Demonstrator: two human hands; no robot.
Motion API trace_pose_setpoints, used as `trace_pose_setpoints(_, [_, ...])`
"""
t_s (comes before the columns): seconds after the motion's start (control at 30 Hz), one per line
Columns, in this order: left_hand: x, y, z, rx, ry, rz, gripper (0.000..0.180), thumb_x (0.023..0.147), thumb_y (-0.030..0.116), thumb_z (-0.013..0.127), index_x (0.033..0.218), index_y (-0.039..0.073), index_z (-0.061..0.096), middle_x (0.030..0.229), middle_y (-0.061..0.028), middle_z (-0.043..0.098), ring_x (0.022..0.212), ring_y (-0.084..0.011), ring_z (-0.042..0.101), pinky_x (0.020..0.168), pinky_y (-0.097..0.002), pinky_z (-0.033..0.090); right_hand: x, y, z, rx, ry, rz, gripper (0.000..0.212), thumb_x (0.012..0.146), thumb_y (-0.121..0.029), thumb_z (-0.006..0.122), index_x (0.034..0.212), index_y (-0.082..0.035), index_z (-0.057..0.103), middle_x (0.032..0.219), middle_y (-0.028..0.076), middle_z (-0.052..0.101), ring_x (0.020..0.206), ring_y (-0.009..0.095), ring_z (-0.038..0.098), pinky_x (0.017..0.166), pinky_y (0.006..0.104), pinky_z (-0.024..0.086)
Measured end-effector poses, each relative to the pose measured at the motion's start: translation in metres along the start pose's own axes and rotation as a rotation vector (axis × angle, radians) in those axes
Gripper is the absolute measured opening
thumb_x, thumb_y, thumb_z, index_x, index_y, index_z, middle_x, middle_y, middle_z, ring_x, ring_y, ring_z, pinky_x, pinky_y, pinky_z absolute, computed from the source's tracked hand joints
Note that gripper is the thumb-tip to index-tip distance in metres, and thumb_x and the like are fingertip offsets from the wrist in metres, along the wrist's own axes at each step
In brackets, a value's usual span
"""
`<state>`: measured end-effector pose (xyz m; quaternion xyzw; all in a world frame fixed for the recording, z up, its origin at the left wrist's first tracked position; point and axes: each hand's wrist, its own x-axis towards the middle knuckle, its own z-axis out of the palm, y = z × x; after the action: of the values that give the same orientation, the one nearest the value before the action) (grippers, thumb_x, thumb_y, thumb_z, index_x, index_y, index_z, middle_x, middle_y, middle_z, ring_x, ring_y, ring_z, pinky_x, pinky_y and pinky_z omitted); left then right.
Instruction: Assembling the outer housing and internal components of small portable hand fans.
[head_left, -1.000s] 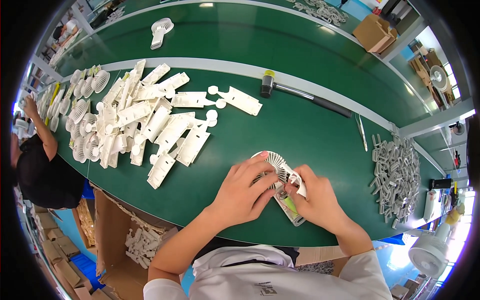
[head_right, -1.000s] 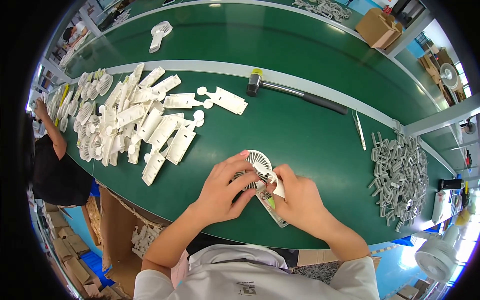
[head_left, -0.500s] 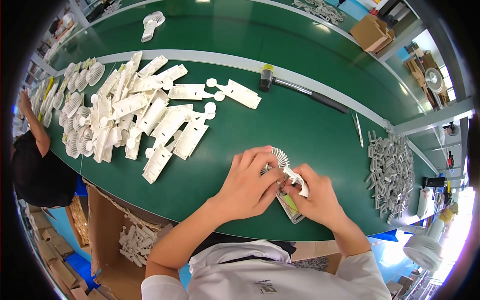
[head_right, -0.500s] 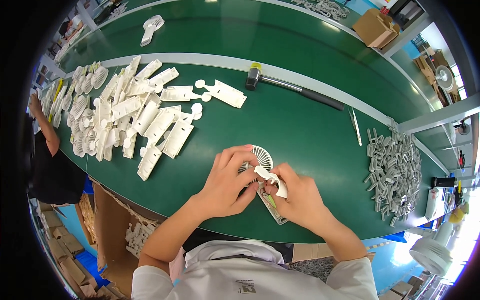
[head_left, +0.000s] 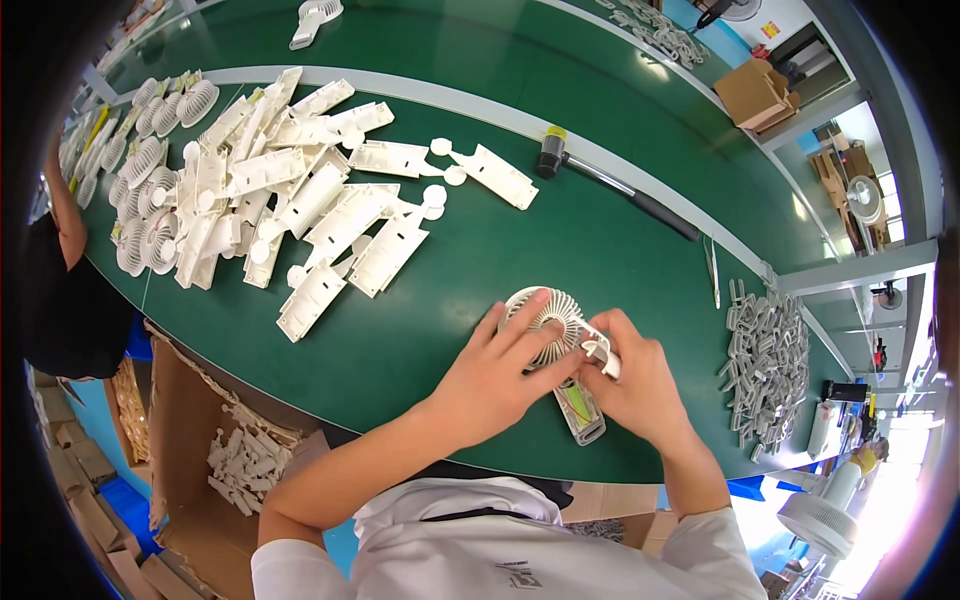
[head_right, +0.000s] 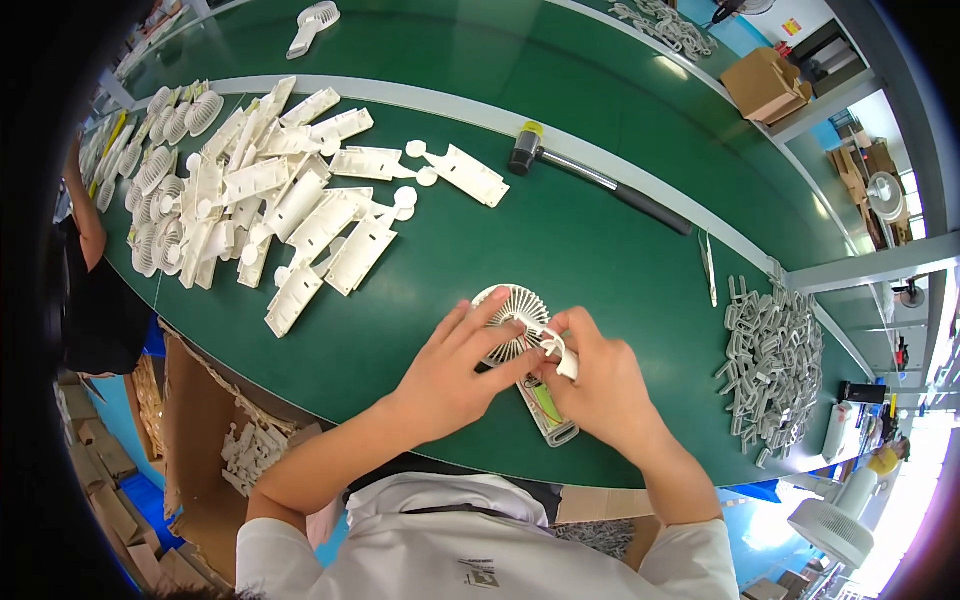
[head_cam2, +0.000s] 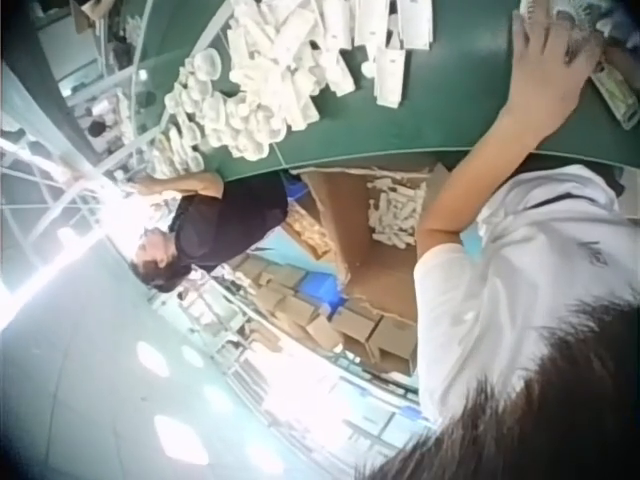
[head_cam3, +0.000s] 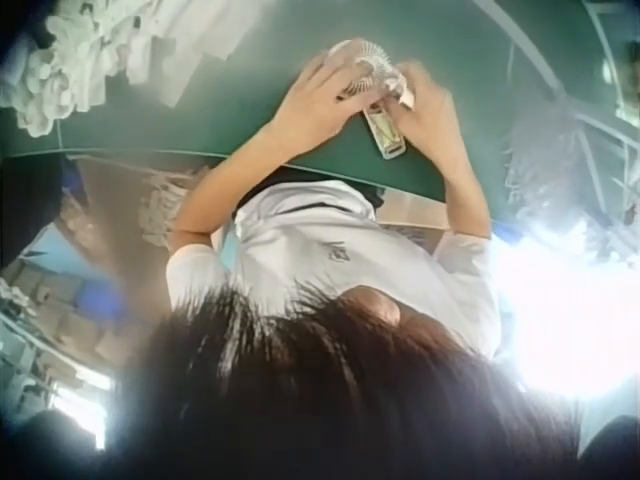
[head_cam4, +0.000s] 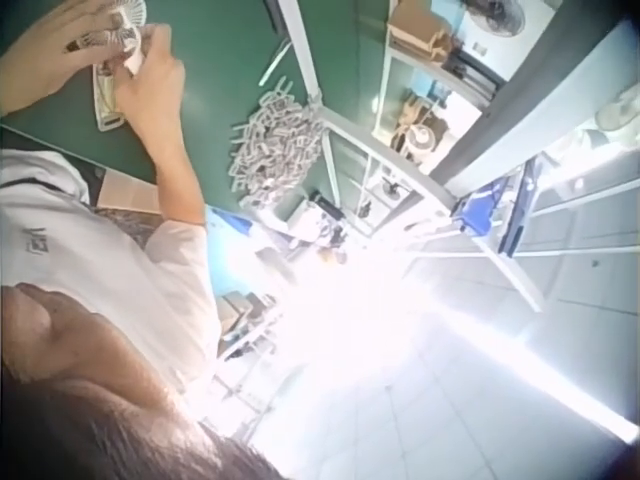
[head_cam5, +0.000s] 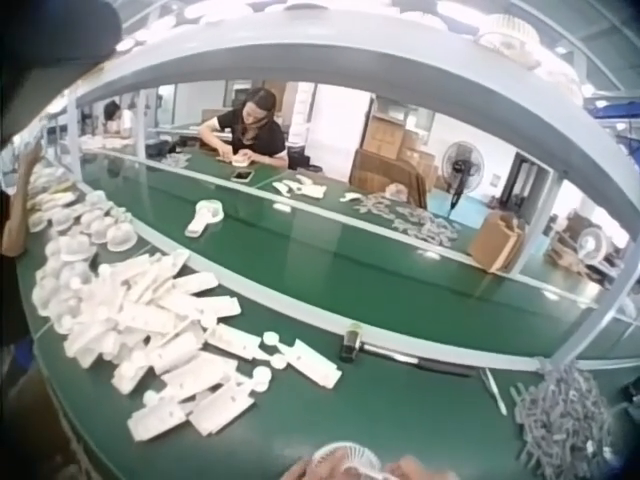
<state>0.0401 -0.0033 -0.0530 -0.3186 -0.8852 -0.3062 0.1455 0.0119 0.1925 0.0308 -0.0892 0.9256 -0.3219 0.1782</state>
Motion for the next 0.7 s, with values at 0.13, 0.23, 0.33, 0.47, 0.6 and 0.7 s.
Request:
trace_pose_setpoints(0.13, [-0.007, 0.011, 0.002, 0.061, -0.049, -0.008, 0.052, 0.089, 0.008, 0.063, 0.139, 0.019, 0.061, 0.149, -0.0164, 0.047, 0.147, -0.0476, 0.035, 0.113, -0.0606, 0.041, 0.011, 0.013, -0.010, -0.048, -0.026, -0.046, 0.033, 0.083, -0.007, 0.074, 0.110, -0.002, 0.055, 0.081, 0.010, 0.072, 0.072, 0.019, 0.072, 0.067, 0.0320, 0.055])
trace_pose_setpoints(0.23, [-0.011, 0.009, -0.003, 0.083, -0.124, 0.003, 0.054, 0.088, 0.006, 0.062, 0.141, 0.018, 0.059, 0.159, -0.0189, 0.036, 0.148, -0.0495, 0.030, 0.114, -0.0602, 0.040, 0.022, 0.003, -0.031, 0.259, -0.291, 0.096, 0.032, 0.083, -0.007, 0.078, 0.105, -0.003, 0.055, 0.085, 0.006, 0.071, 0.071, 0.011, 0.067, 0.064, 0.0271, 0.052])
trace_pose_setpoints(0.33, [-0.011, 0.007, -0.005, 0.061, -0.174, 0.018, 0.057, 0.087, 0.003, 0.061, 0.142, 0.019, 0.059, 0.162, -0.0194, 0.031, 0.150, -0.0488, 0.027, 0.116, -0.0591, 0.038, 0.026, 0.000, -0.039, 0.202, 0.039, 0.040, 0.031, 0.082, -0.005, 0.078, 0.103, -0.005, 0.056, 0.085, 0.001, 0.065, 0.073, 0.008, 0.063, 0.065, 0.0237, 0.051])
trace_pose_setpoints(0.47, [-0.009, 0.003, -0.004, -0.036, -0.185, 0.009, 0.058, 0.083, 0.001, 0.063, 0.139, 0.018, 0.063, 0.163, -0.0207, 0.028, 0.151, -0.0485, 0.024, 0.118, -0.0570, 0.035, 0.047, 0.018, -0.008, 0.240, -0.112, 0.003, 0.033, 0.080, -0.007, 0.081, 0.101, -0.006, 0.055, 0.085, -0.002, 0.057, 0.077, 0.007, 0.054, 0.065, 0.0269, 0.048])
trace_pose_setpoints(0.6, [-0.008, -0.006, -0.006, -0.109, -0.180, 0.032, 0.051, 0.084, 0.003, 0.067, 0.132, 0.019, 0.068, 0.162, -0.0209, 0.031, 0.151, -0.0454, 0.027, 0.119, -0.0549, 0.035, 0.045, 0.011, -0.003, 0.096, -0.047, -0.178, 0.028, 0.081, -0.015, 0.078, 0.096, -0.005, 0.057, 0.086, 0.013, 0.061, 0.077, 0.029, 0.063, 0.070, 0.0381, 0.050])
trace_pose_setpoints(0.7, [-0.002, -0.013, -0.013, -0.172, -0.170, 0.069, 0.038, 0.088, 0.011, 0.067, 0.126, 0.017, 0.071, 0.160, -0.0192, 0.035, 0.150, -0.0401, 0.032, 0.116, -0.0531, 0.040, 0.063, 0.010, -0.029, -0.139, -0.077, -0.451, 0.033, 0.078, -0.021, 0.084, 0.095, -0.007, 0.060, 0.089, 0.009, 0.062, 0.077, 0.029, 0.063, 0.065, 0.0375, 0.051])
